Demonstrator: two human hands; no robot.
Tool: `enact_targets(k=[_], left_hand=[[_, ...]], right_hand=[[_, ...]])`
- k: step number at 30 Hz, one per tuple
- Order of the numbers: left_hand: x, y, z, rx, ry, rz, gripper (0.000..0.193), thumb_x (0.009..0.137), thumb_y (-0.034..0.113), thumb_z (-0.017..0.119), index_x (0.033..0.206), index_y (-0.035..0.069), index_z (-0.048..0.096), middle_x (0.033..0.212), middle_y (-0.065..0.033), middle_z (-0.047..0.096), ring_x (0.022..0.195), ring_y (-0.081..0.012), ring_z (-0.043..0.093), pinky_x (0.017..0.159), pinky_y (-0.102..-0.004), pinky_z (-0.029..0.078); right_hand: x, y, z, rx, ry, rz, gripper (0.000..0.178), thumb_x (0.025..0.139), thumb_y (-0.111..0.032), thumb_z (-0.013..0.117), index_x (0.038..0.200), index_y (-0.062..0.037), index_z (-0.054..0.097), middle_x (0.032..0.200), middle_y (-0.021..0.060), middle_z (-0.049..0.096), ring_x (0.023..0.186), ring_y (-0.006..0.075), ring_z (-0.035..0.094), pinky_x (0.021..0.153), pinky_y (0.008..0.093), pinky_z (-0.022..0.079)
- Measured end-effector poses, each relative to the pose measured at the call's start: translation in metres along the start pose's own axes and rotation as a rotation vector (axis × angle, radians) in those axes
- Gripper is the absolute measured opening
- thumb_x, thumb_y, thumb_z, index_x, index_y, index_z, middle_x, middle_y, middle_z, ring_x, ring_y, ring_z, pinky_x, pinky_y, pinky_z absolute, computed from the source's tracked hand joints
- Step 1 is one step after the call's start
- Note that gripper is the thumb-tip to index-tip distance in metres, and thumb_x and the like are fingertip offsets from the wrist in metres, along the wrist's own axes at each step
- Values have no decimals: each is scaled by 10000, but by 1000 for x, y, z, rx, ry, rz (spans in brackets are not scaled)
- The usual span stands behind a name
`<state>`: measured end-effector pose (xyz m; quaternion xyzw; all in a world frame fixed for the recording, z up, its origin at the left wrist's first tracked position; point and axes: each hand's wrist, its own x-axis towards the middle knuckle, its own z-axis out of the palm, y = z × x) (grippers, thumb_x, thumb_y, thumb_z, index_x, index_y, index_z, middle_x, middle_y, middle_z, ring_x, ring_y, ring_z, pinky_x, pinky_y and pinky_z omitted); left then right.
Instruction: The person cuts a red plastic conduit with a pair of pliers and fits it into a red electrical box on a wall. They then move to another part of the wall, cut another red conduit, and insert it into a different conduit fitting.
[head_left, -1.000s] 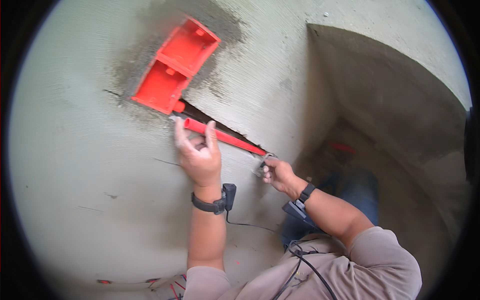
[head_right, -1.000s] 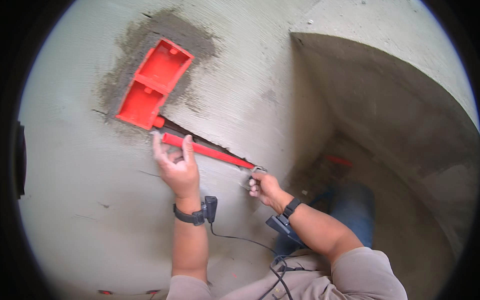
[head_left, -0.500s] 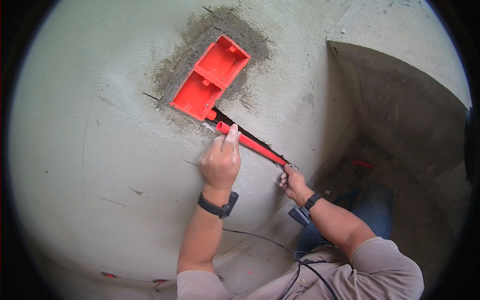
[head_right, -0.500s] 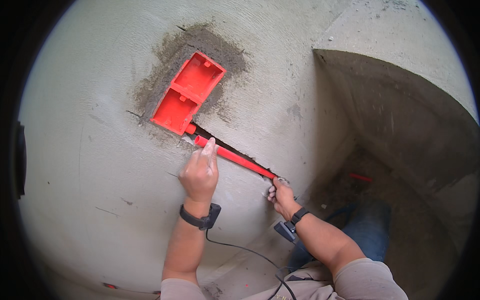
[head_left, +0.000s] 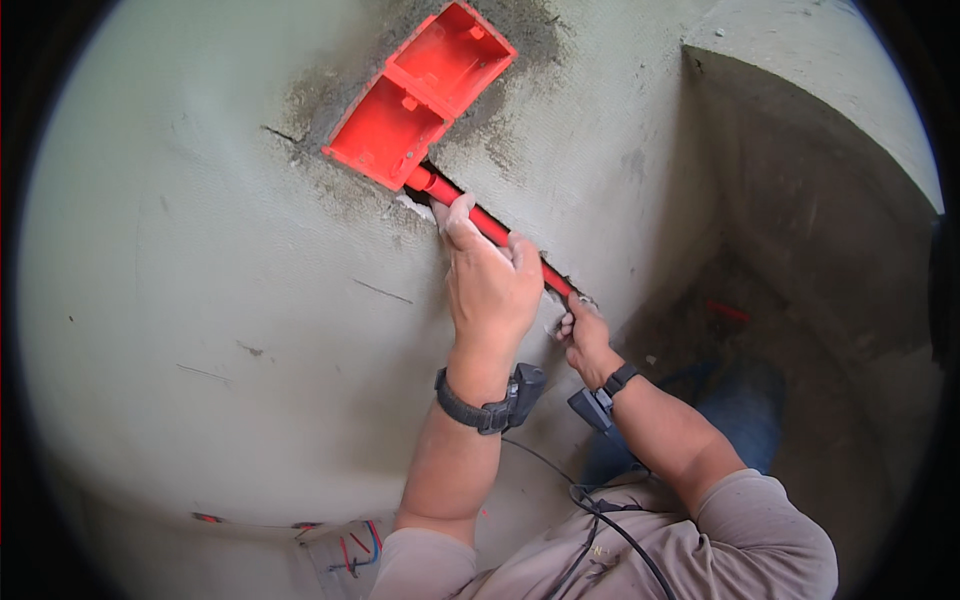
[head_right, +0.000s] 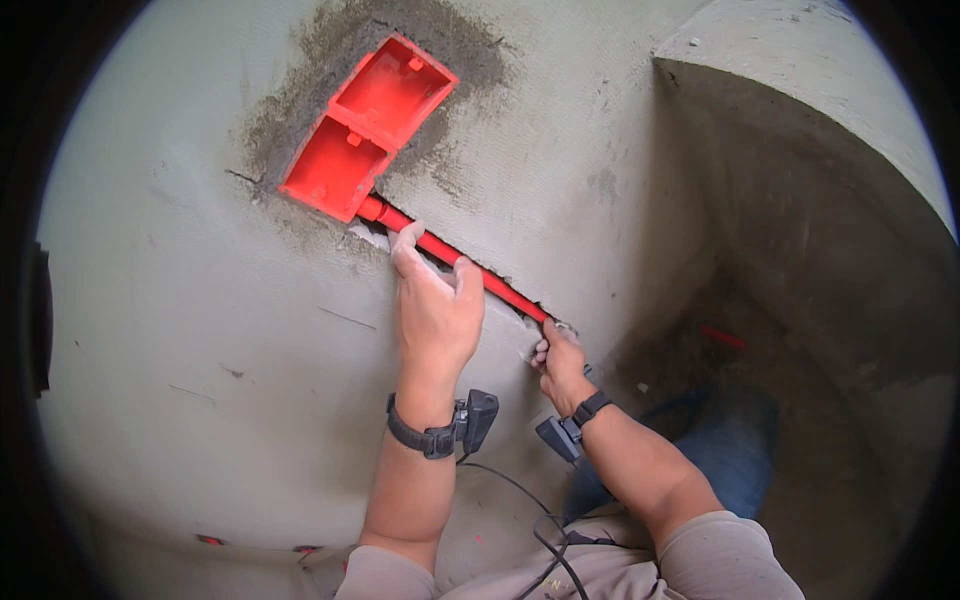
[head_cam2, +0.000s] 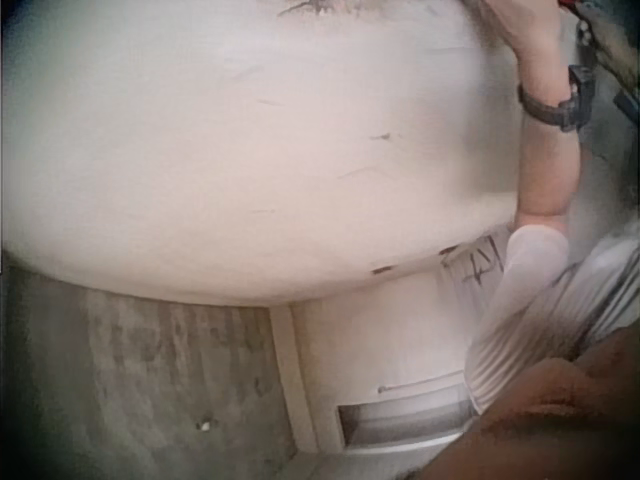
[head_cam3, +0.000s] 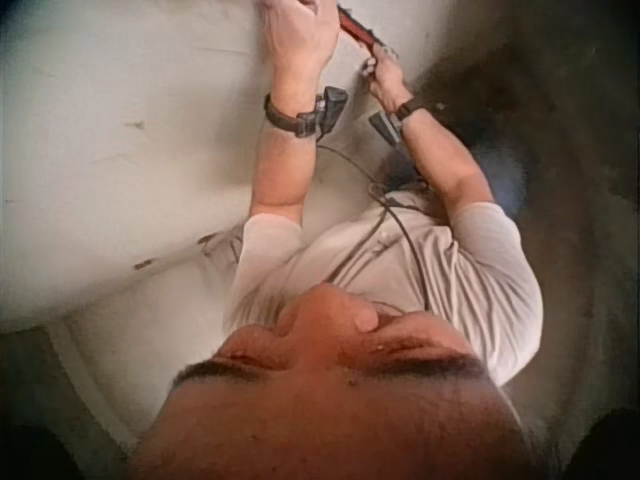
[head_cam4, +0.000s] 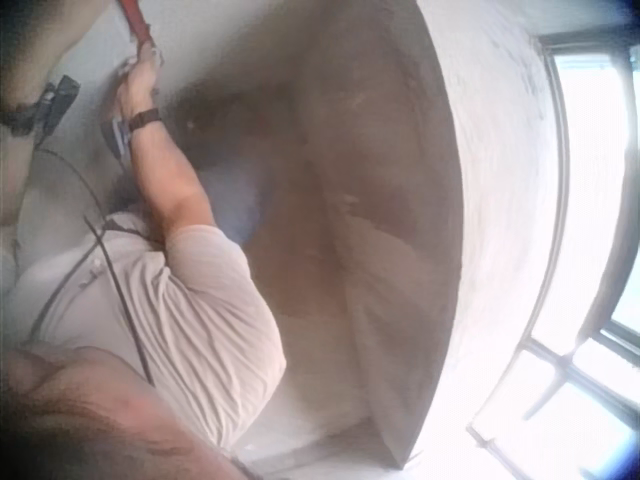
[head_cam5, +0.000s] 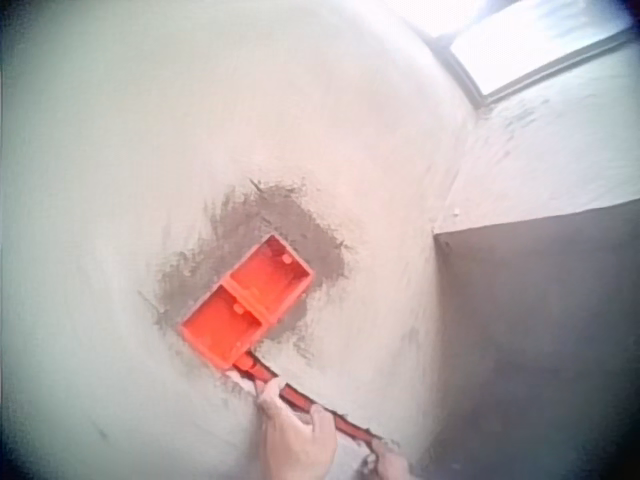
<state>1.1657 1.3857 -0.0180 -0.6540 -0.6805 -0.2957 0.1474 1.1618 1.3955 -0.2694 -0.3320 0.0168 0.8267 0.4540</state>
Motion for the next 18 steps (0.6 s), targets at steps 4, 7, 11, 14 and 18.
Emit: enact_targets(k=[4,7,11,14,18], left_hand=[[-4,15,6,-379,57,-149,669,873,172,627,1396,-76,293,1336,-305,443,892,-274,649,852,-406,492],[-3,23,2,-435,27,-252,674,878,174,648,1398,-62,291,1245,-258,537,876,-246,653,833,-373,504],[-9,16,7,-526,-94,-330,614,875,173,661,1370,-31,361,1168,-256,609,904,-269,663,821,-358,517],[-20,-13,5,5,-47,146,399,859,140,660,1220,14,545,1131,-247,654,921,-329,676,813,-374,534],[-10,-46,-31,181,-20,420,280,856,70,642,1130,8,631,1133,-193,674,905,-315,694,737,-357,561]], right_hand=[[-1,0,0,14,-6,1,268,967,-326,627,841,-110,533,636,7,511,501,130,463,461,297,429],[1,-2,0,9,25,-2,267,959,-314,641,825,-113,528,631,9,513,490,131,461,456,299,428],[3,0,-1,44,15,3,265,957,-301,645,813,-109,533,622,12,517,482,134,463,454,301,428],[-1,-3,1,59,46,40,274,972,-291,623,792,-103,534,610,15,513,477,141,463,449,305,425],[-4,-12,8,23,85,61,285,992,-287,585,790,-94,536,582,21,491,453,150,438,427,316,407]])
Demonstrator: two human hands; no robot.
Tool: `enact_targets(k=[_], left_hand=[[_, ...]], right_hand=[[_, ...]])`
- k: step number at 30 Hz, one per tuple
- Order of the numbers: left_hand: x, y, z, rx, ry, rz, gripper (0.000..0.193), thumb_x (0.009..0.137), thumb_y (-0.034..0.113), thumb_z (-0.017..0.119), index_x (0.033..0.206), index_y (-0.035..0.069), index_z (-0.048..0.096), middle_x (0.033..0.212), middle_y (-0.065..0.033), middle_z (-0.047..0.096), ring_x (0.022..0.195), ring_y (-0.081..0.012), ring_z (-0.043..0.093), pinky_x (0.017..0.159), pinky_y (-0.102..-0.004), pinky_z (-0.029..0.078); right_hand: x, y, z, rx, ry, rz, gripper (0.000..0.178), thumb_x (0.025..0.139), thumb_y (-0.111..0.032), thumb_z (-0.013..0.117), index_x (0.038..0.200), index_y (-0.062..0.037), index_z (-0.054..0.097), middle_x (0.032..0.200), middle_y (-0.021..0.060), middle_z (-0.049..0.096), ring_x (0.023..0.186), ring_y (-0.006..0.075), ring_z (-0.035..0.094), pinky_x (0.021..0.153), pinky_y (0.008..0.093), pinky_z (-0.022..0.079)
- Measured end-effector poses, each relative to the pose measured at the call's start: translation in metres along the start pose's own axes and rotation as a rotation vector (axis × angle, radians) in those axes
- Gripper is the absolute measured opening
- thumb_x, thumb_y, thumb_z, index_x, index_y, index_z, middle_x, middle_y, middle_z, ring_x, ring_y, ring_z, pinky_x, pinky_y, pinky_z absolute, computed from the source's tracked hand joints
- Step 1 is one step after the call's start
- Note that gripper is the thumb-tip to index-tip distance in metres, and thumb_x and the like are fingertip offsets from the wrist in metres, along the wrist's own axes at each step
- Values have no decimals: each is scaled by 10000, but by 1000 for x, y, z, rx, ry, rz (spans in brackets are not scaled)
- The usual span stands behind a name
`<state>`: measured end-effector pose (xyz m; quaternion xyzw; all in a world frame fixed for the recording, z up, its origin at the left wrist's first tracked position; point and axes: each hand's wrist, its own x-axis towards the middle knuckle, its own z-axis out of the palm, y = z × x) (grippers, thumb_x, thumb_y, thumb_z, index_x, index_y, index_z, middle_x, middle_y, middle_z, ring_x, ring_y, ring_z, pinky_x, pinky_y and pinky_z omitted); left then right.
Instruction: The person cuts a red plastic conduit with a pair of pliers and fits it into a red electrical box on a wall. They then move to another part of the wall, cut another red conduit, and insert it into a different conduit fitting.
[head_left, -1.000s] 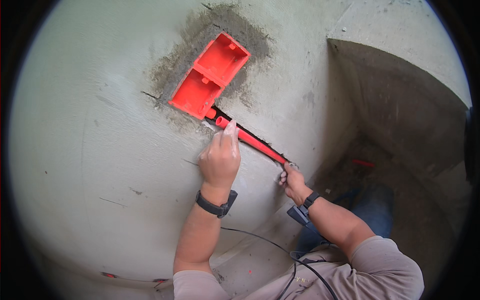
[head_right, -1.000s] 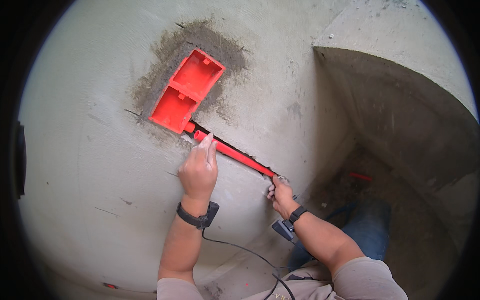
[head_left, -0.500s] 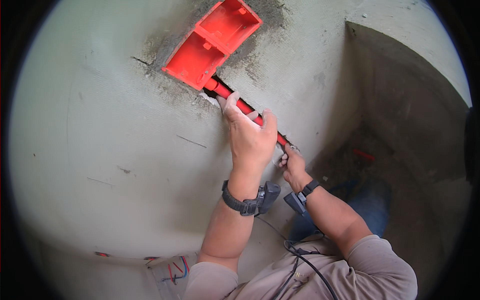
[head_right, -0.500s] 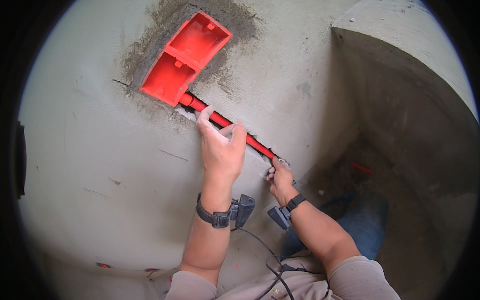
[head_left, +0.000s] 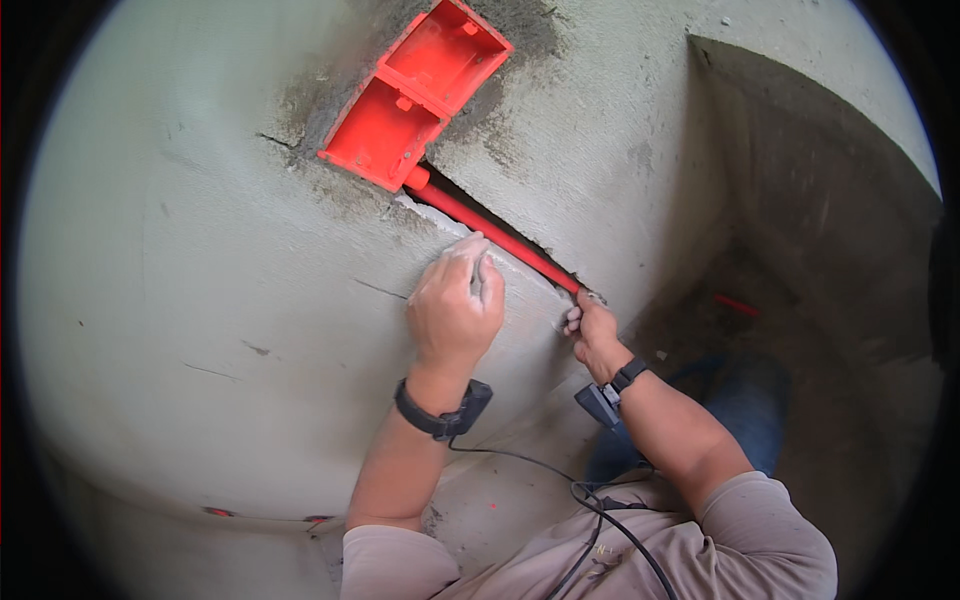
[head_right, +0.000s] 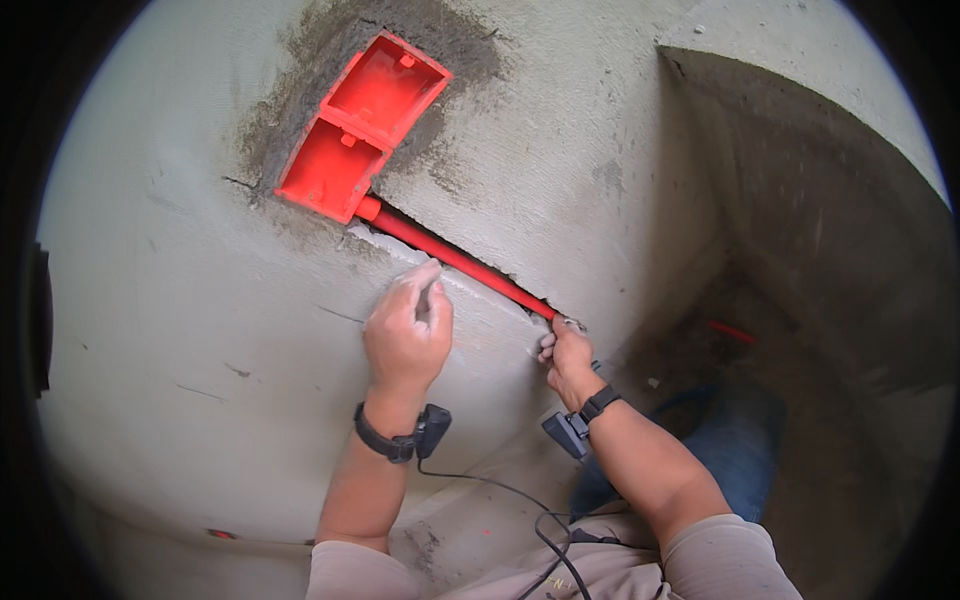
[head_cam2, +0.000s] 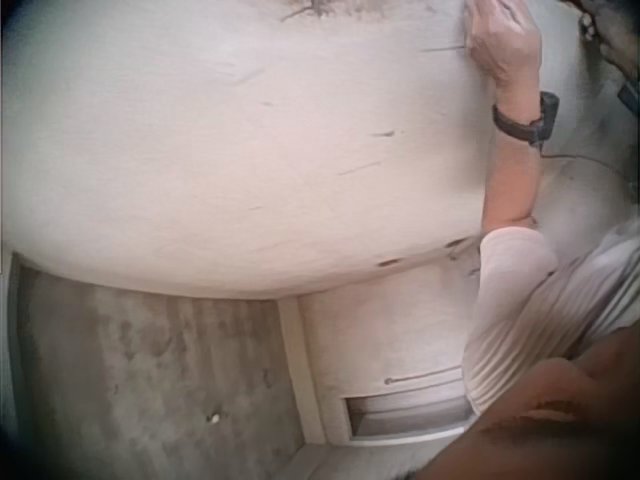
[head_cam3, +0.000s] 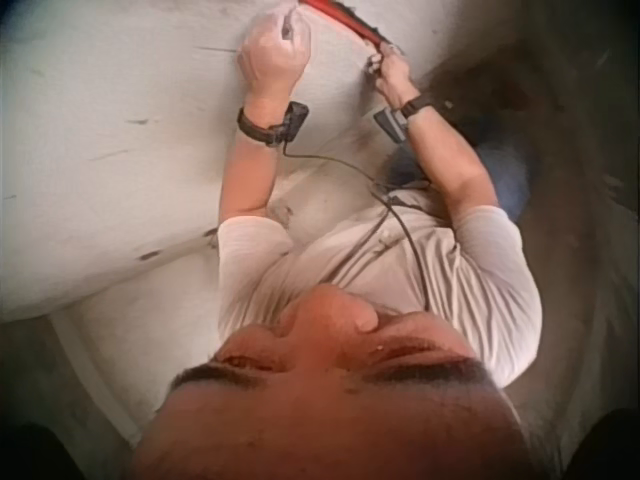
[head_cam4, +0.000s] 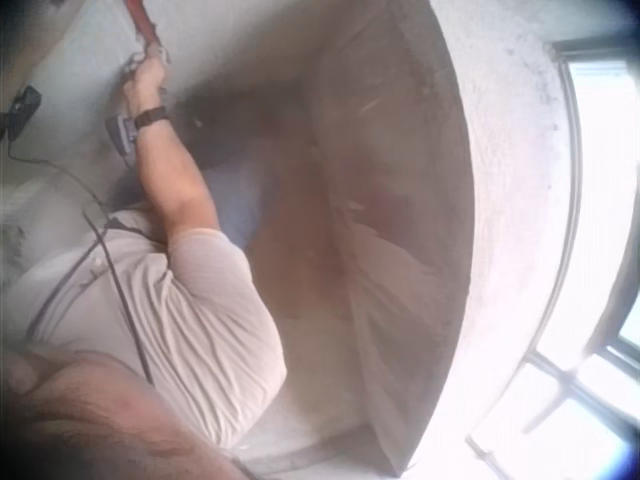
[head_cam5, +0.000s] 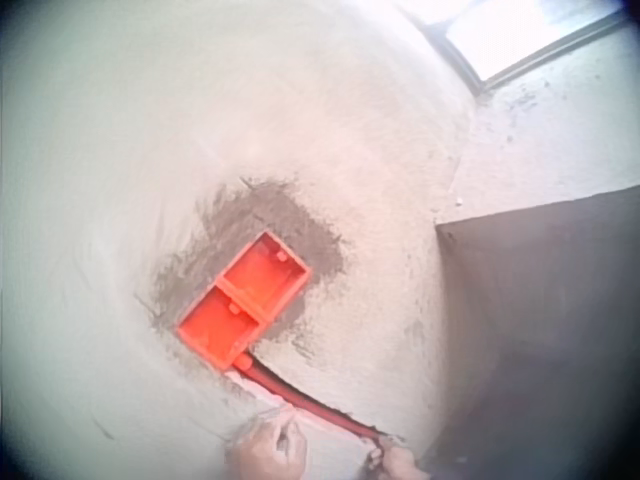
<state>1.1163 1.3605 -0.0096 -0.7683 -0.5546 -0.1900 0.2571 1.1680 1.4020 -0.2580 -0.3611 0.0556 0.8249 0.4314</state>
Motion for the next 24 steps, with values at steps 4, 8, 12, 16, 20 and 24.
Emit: enact_targets(k=[4,8,12,16,20,24], left_hand=[[-1,-2,-7,-44,109,73,298,849,22,641,1145,-16,626,1076,-190,683,824,-261,693,633,-310,559],[1,1,3,16,189,-12,365,850,29,666,1206,-27,610,1024,-182,686,703,-219,666,579,-291,541],[13,22,14,52,116,-185,480,867,101,676,1304,-33,529,1165,-241,625,719,-260,672,637,-345,550],[22,43,19,-11,21,-310,721,869,152,673,1457,-28,297,1439,-377,357,1139,-408,593,808,-372,550],[22,50,24,-323,5,-430,903,855,209,659,1498,-69,91,1496,-445,127,1371,-562,273,1103,-482,339],[26,49,30,-312,19,-458,931,859,220,694,1492,-114,97,1445,-347,341,1114,-344,601,906,-375,506]], right_hand=[[0,-1,-3,-47,-51,8,327,1015,-324,545,773,-107,508,558,5,429,461,154,375,425,334,397],[-3,1,-1,-68,-75,3,337,1022,-323,528,767,-103,506,540,8,408,453,158,361,421,341,386],[2,2,-3,-48,-58,1,322,1015,-311,538,788,-83,531,552,29,450,429,159,391,394,332,377],[2,4,-4,-63,-80,-29,315,1019,-317,535,789,-101,528,546,10,425,442,148,364,420,329,383],[5,4,-5,-24,-73,-37,299,1011,-312,551,790,-111,532,558,6,424,453,143,382,412,328,388],[2,3,-5,-20,-83,-38,289,1008,-302,560,802,-101,531,572,2,424,469,140,392,416,325,386]])
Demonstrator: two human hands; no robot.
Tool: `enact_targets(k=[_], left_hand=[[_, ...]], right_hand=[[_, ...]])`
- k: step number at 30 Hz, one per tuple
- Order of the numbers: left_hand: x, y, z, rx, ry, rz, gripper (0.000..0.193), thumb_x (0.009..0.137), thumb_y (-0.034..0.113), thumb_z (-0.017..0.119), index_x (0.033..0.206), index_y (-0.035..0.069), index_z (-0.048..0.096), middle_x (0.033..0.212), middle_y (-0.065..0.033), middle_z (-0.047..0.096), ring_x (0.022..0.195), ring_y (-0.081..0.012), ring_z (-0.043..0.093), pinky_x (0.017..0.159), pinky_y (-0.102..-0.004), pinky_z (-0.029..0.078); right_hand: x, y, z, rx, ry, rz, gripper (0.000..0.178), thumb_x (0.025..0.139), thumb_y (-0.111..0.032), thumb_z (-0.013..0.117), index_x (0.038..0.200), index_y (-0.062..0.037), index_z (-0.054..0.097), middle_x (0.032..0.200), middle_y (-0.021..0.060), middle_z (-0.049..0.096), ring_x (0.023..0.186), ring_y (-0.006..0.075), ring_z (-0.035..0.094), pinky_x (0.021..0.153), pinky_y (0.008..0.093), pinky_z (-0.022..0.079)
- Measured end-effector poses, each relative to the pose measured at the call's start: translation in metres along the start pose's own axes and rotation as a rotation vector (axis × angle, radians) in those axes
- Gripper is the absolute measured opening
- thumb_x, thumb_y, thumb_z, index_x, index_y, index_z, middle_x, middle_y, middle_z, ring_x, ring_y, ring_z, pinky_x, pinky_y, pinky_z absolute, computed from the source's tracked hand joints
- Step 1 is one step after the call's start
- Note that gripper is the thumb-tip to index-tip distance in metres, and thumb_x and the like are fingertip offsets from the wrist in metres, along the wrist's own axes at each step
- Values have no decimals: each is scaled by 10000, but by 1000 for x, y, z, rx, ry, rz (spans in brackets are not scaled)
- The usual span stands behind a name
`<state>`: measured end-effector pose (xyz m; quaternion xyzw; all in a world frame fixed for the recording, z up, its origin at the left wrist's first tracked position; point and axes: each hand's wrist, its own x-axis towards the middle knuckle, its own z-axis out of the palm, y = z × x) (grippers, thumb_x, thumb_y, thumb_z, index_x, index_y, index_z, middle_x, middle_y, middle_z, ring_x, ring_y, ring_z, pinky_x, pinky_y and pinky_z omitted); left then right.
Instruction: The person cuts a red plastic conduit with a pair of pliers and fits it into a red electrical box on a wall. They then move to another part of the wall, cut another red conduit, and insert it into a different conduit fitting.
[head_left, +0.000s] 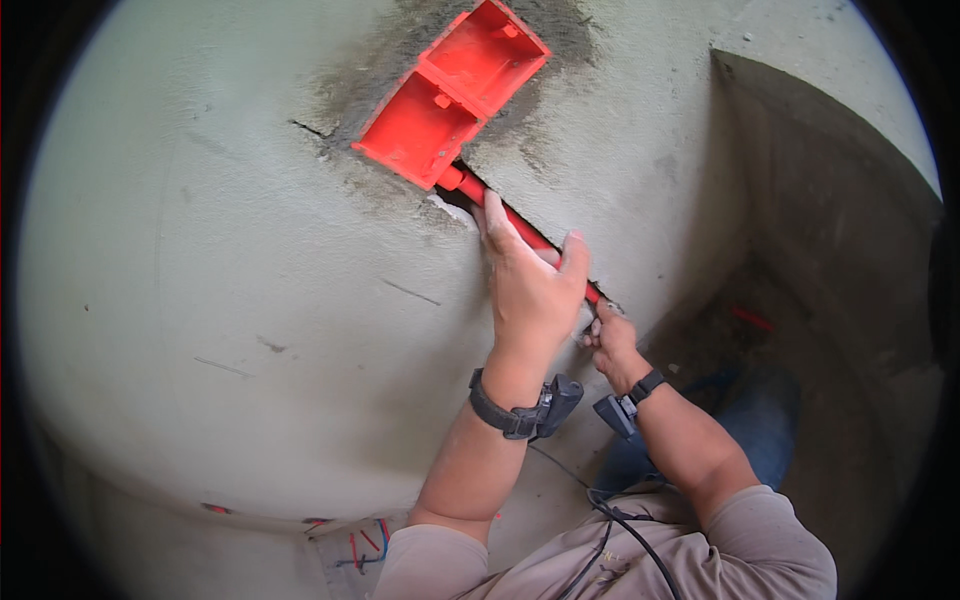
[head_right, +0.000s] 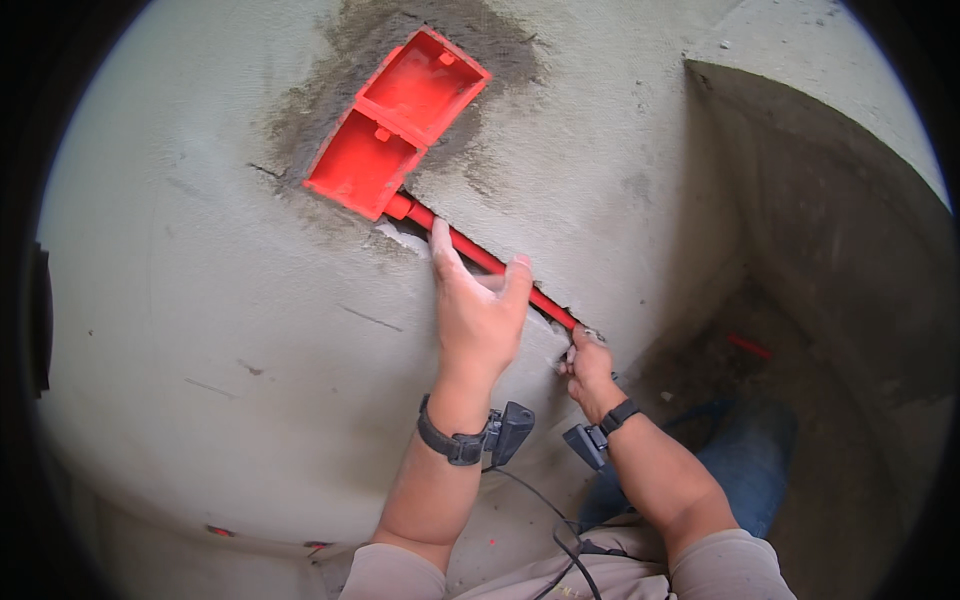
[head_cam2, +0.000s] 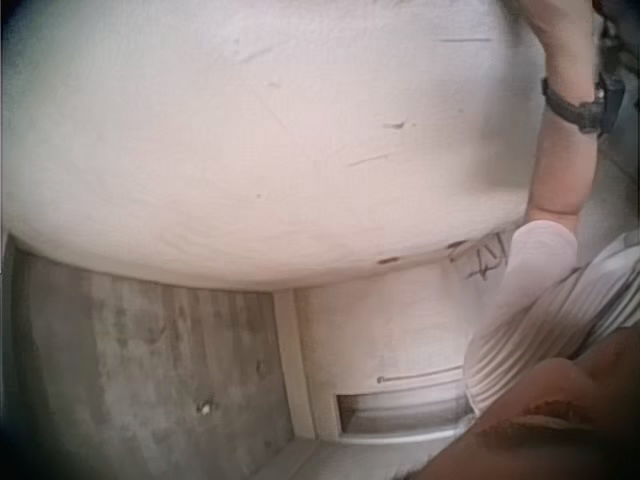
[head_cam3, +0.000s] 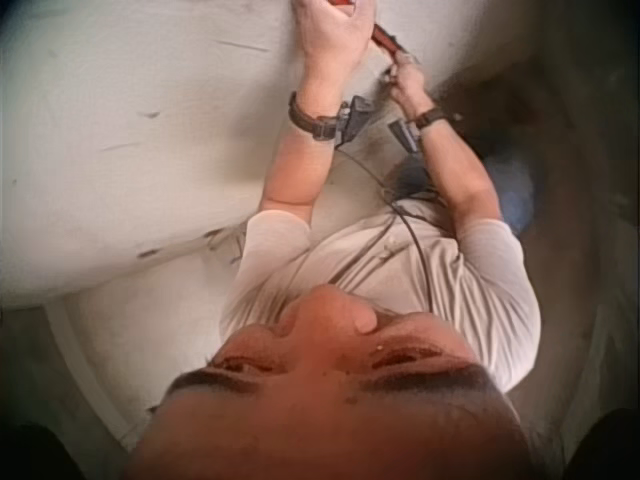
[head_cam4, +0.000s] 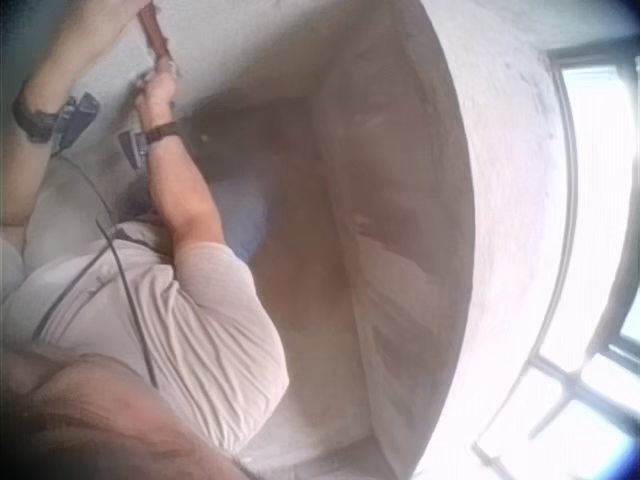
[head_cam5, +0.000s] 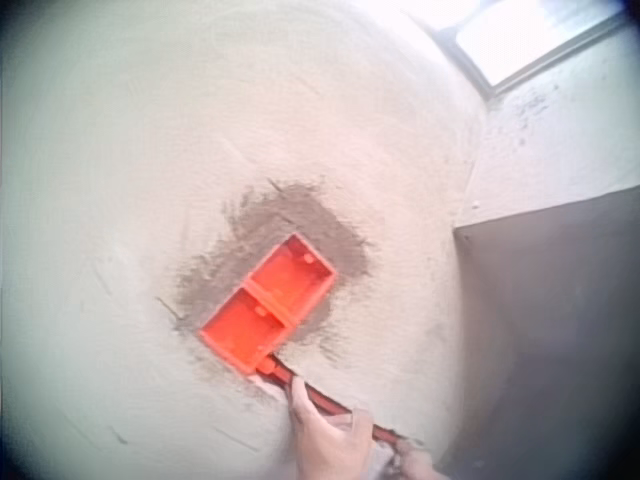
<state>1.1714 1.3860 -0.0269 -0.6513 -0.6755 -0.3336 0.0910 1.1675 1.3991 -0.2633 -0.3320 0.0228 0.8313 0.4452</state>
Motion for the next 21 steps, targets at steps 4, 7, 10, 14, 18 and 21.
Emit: enact_targets(k=[4,7,10,14,18,21], left_hand=[[2,2,-2,-290,-31,-148,930,875,240,707,1494,-112,110,1352,-281,470,1021,-245,636,905,-356,502],[4,15,-17,-553,-161,-346,922,894,236,704,1516,-80,100,1432,-275,412,1224,-231,519,955,-369,476],[6,21,-25,-687,-190,-333,930,896,221,703,1525,-68,82,1535,-302,246,1273,-256,478,978,-385,461],[7,21,-27,-632,-205,-320,904,899,205,683,1471,-159,84,1284,-288,496,1241,-319,519,942,-338,475],[3,18,-24,-447,-214,-278,946,877,250,703,1487,-134,91,1455,-357,321,1336,-417,425,1009,-410,454],[2,14,-25,-381,-199,-210,916,898,240,696,1494,-131,107,1458,-346,341,1287,-294,477,1020,-362,424]], right_hand=[[0,4,2,37,9,-8,284,1006,-296,564,803,-101,527,573,3,425,462,146,391,413,320,388],[2,6,1,48,-8,0,274,1010,-283,556,805,-103,524,581,3,427,460,147,396,408,310,377],[4,1,-5,23,-36,-38,269,1011,-272,552,806,-102,522,582,2,428,460,142,401,408,309,373],[5,8,-3,40,20,-73,264,1011,-252,548,802,-92,527,578,5,429,456,141,400,427,306,389],[4,7,-7,75,-28,-86,261,1008,-240,555,803,-80,530,573,11,441,449,140,400,435,307,402],[4,7,-2,66,-4,-64,262,1009,-238,551,804,-77,530,567,14,448,445,141,399,435,307,403]])
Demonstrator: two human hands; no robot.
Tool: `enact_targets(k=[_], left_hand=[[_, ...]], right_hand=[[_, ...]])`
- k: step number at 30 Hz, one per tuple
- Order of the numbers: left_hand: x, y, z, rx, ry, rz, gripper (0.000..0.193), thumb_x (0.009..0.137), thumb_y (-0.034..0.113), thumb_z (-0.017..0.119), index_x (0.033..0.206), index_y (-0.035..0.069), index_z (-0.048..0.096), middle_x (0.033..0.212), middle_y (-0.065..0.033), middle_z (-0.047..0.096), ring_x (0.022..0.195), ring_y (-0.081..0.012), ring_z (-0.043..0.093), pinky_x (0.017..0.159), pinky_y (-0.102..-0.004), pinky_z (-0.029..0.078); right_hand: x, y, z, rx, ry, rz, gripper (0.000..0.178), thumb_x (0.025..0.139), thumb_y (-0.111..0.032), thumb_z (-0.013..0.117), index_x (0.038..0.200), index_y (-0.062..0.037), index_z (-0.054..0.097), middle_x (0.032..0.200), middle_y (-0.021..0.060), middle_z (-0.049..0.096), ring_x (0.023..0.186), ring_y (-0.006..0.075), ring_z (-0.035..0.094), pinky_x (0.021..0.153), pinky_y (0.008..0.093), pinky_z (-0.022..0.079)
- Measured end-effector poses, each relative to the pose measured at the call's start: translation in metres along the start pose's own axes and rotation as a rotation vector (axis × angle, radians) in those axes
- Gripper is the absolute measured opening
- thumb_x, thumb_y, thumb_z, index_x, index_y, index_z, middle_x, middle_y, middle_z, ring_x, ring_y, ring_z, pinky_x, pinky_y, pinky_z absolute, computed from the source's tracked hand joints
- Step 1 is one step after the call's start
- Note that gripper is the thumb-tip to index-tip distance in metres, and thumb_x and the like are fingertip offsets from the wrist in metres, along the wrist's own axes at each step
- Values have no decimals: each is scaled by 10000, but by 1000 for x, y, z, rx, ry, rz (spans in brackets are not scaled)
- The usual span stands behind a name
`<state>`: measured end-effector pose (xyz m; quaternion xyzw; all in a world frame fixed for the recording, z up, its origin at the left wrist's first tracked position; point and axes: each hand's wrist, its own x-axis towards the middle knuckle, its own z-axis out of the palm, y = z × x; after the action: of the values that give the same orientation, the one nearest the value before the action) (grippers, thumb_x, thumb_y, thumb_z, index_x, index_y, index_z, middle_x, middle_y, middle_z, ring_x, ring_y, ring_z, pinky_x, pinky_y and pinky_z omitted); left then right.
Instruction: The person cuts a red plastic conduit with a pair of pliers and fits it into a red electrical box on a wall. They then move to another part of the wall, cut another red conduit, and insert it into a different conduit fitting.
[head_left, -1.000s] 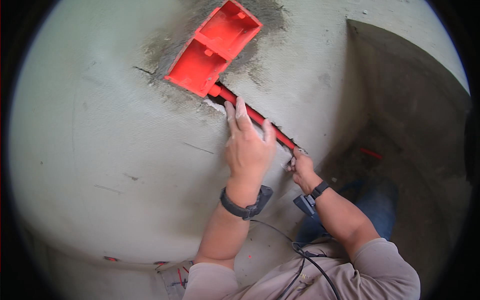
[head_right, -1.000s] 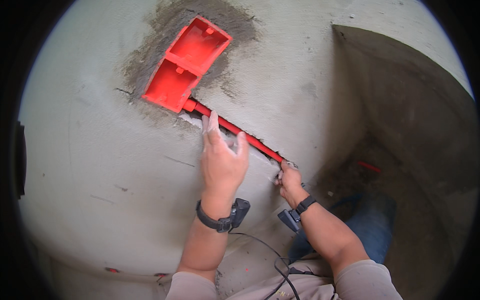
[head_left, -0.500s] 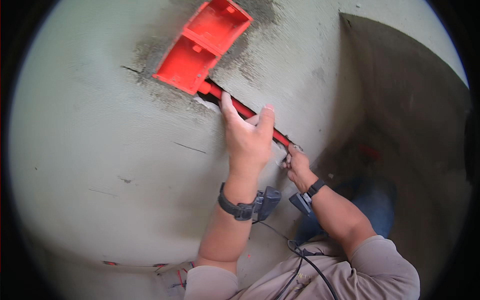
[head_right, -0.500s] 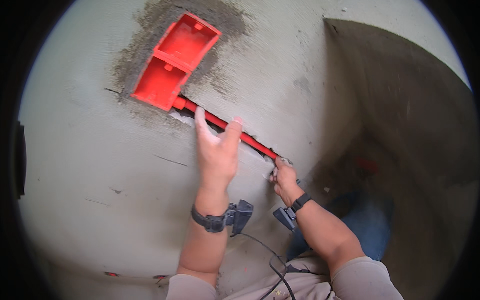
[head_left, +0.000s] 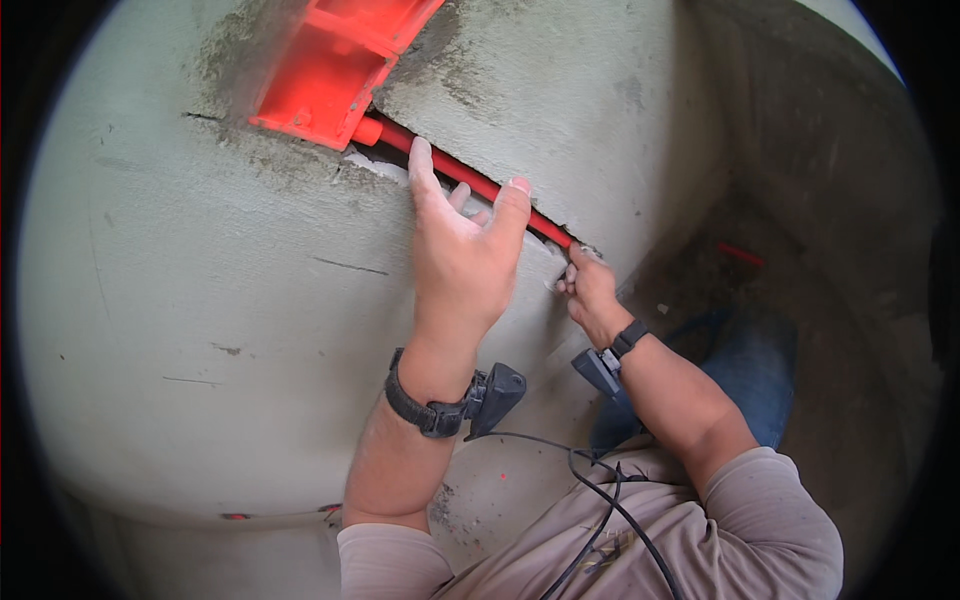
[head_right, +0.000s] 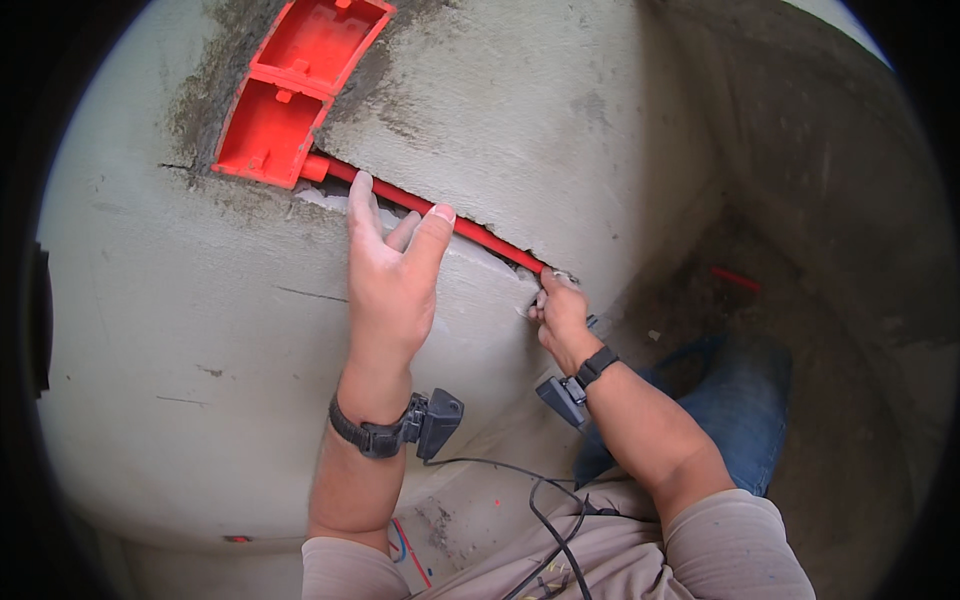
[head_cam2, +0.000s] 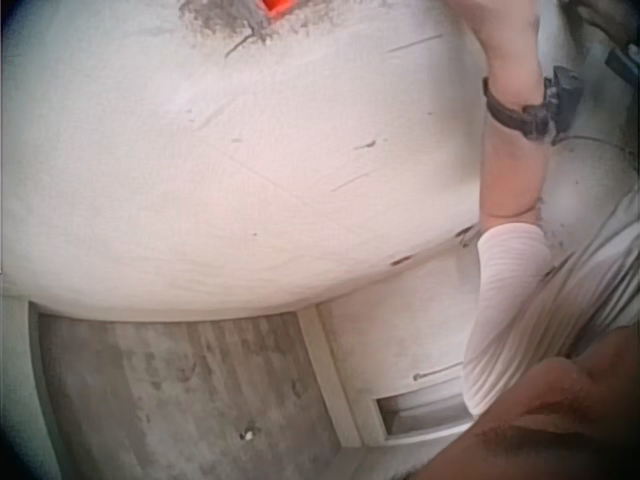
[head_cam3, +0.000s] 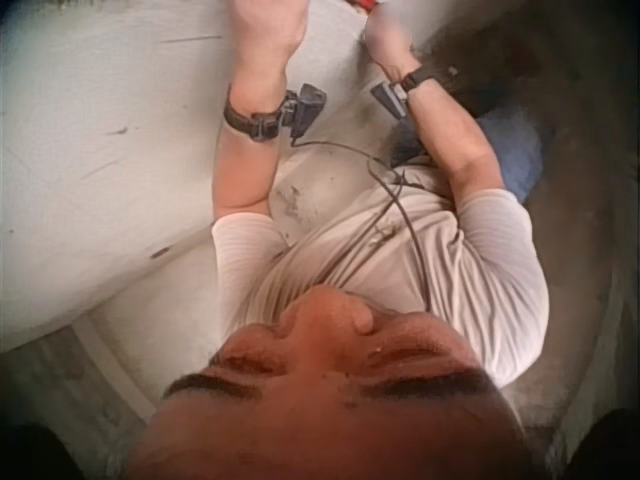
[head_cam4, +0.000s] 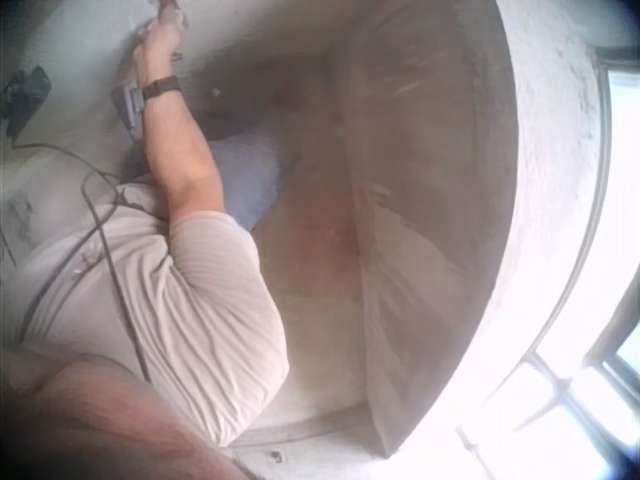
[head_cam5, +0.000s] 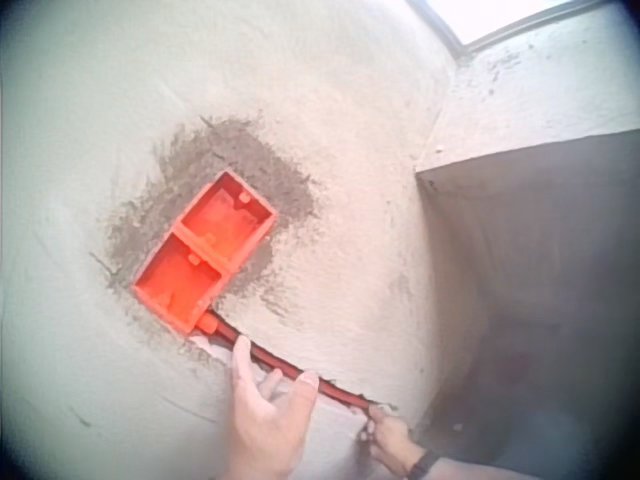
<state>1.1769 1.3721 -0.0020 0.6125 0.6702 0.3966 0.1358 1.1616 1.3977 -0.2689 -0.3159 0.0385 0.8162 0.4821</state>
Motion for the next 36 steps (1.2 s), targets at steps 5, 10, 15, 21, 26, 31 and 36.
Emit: enact_targets(k=[5,10,15,21,26,31,36], left_hand=[[-1,7,8,151,38,-58,865,894,216,693,1484,-124,160,1251,-280,582,1085,-218,624,891,-310,488],[-11,-10,-18,834,69,457,392,915,194,668,1240,-21,618,908,-145,739,763,-196,718,674,-307,546],[13,-17,-59,851,200,449,365,945,204,648,1220,-35,623,748,-67,712,622,-90,614,573,-252,473],[-4,-7,-27,479,110,77,458,956,224,642,1313,-49,555,657,-25,662,551,-44,495,539,-222,400],[2,-23,-28,811,280,308,421,930,265,651,1281,37,611,629,-58,655,523,-152,572,539,-304,459],[23,-12,-52,1419,276,745,313,894,280,671,1173,137,689,643,-80,658,577,-274,644,526,-381,496],[41,14,-57,1747,-133,838,233,868,147,591,1061,150,721,616,-44,630,566,-250,644,483,-367,481]], right_hand=[[-3,0,8,-1,93,49,277,1007,-252,558,789,-85,521,566,19,449,455,144,393,441,312,409],[2,-4,4,23,106,48,295,1003,-270,569,773,-95,511,578,20,452,464,145,386,446,319,416],[-4,-7,7,-21,100,64,272,997,-275,566,803,-87,542,572,18,476,436,145,411,414,315,395],[-6,-8,7,2,97,105,268,995,-274,564,800,-94,533,580,18,472,435,150,411,402,332,390],[-3,-10,8,33,150,104,234,984,-253,584,809,-105,534,585,12,465,453,142,415,399,314,391],[-7,-9,9,3,149,141,251,971,-279,607,799,-111,536,586,4,464,455,134,418,403,303,407],[-4,-8,5,6,123,89,264,966,-294,617,788,-119,533,583,1,463,452,128,418,399,298,407]])
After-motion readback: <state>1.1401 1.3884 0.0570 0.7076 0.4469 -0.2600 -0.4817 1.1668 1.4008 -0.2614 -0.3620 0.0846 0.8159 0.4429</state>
